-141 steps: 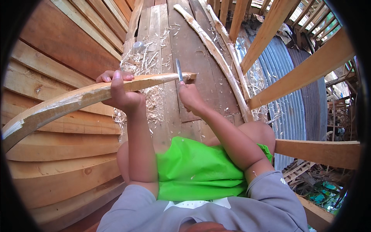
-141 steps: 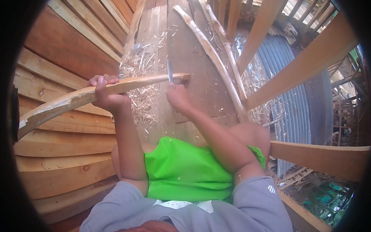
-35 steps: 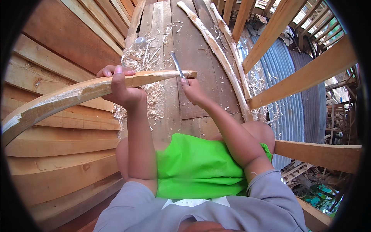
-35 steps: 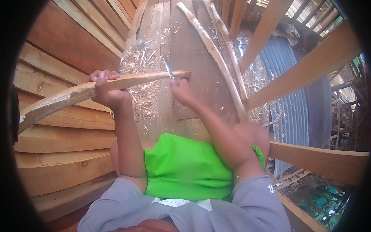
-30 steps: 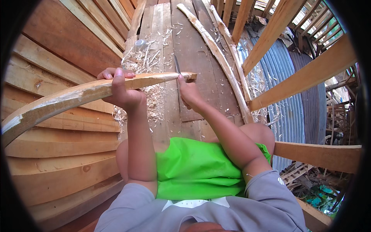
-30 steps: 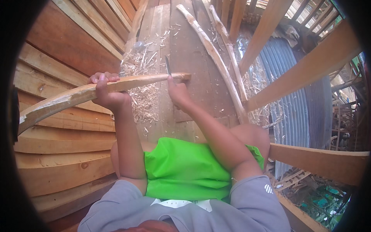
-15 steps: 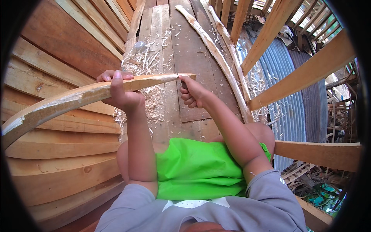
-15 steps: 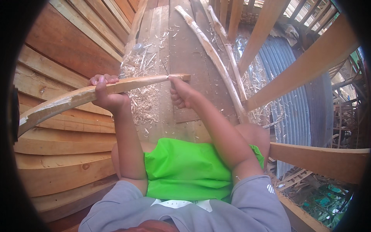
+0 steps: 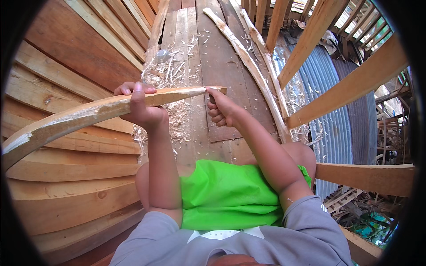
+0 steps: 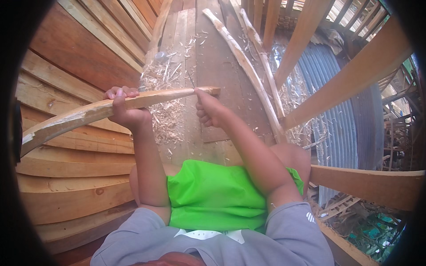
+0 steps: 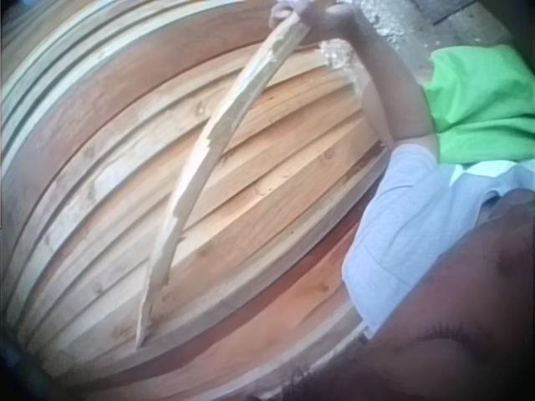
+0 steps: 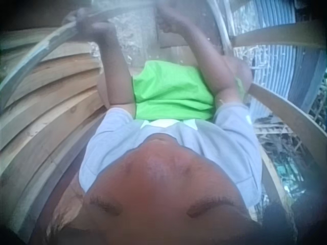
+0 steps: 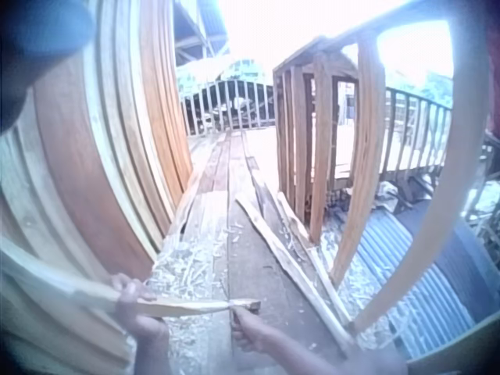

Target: The person carves a curved wooden piece using a knife, holding the wood with the left hand and shaving thin curls with the right hand. Wood shavings accumulate on the floor as the person continues to shape the piece.

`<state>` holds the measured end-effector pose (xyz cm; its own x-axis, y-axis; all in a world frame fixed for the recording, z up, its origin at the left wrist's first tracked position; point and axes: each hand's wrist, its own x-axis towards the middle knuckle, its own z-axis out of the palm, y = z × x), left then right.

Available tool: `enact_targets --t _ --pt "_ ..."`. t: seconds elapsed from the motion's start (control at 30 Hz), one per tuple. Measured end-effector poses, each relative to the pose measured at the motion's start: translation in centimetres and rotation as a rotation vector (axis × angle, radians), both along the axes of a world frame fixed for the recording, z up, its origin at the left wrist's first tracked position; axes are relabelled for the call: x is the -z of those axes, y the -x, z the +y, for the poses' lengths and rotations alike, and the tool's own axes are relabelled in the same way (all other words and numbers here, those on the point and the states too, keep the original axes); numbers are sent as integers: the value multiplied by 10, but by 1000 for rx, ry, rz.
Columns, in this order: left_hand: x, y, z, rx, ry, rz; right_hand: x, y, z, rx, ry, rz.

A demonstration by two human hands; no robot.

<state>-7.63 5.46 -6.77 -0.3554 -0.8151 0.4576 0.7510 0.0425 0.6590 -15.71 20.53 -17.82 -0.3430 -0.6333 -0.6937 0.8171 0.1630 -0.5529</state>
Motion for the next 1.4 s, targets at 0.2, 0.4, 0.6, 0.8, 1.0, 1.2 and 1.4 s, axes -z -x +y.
enact_targets --t 0.2,0.4,0.6,0.8,1.0,1.2,1.4 --pt "1 -1 -2 4 11 9 -20 8 8 121 152 30" --pt "1 -1 -4 7 13 3 2 24 17 1018 45 -136" --pt "5 0 -6 9 10 12 -10 12 0 400 -247 653" --pt "4 1 -5 8 29 7 15 18 4 347 -120 595" --pt "7 -3 -13 249 109 91 28 14 9 111 -411 538" --pt "12 -5 -20 385 135 140 -2 -16 -9 -21 -337 601" --pt "9 -2 -20 368 128 136 3 -3 5 -4 -519 690"
